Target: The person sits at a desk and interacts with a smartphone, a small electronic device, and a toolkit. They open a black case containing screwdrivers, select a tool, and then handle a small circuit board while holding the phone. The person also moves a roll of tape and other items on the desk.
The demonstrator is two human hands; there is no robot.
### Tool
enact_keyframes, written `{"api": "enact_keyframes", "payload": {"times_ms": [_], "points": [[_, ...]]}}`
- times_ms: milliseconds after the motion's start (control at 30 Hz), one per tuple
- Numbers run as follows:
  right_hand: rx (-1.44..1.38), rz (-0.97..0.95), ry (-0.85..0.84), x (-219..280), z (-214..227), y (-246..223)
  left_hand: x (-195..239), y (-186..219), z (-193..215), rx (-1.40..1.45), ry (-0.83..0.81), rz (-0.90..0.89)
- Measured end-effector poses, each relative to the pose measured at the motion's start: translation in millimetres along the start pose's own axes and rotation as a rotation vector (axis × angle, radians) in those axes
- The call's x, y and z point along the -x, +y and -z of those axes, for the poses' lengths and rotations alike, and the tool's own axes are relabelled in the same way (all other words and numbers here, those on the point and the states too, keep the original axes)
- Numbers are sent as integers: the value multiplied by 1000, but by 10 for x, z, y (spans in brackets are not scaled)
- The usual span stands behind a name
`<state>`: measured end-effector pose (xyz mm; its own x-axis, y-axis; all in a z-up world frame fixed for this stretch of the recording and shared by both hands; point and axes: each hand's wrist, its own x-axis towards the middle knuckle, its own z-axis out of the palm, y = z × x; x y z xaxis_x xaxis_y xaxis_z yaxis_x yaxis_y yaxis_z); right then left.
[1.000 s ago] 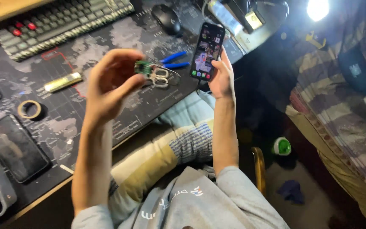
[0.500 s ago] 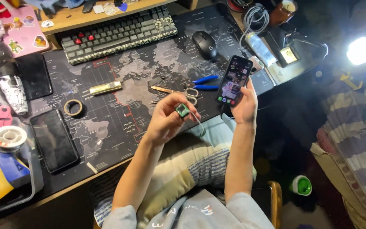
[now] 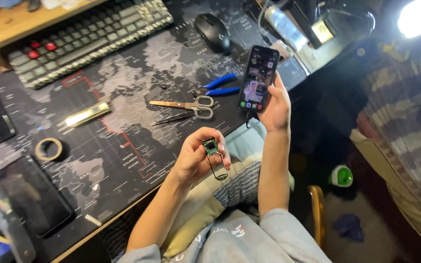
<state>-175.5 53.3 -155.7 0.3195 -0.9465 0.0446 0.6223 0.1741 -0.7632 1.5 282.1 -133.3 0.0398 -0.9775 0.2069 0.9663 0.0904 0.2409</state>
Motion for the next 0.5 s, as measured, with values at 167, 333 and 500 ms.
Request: {"api": "enact_keyframes", "payload": {"times_ms": [167,333,500], "points": [[-46,-17,11,41,-78,-44,1,10,-88,36,46,38],[-10,-4,-16,49,-153,-73,-5,42,-147,64,27,48],[22,24,-61,40,-75,-50,-42,111,-286,68,35,50]]}}
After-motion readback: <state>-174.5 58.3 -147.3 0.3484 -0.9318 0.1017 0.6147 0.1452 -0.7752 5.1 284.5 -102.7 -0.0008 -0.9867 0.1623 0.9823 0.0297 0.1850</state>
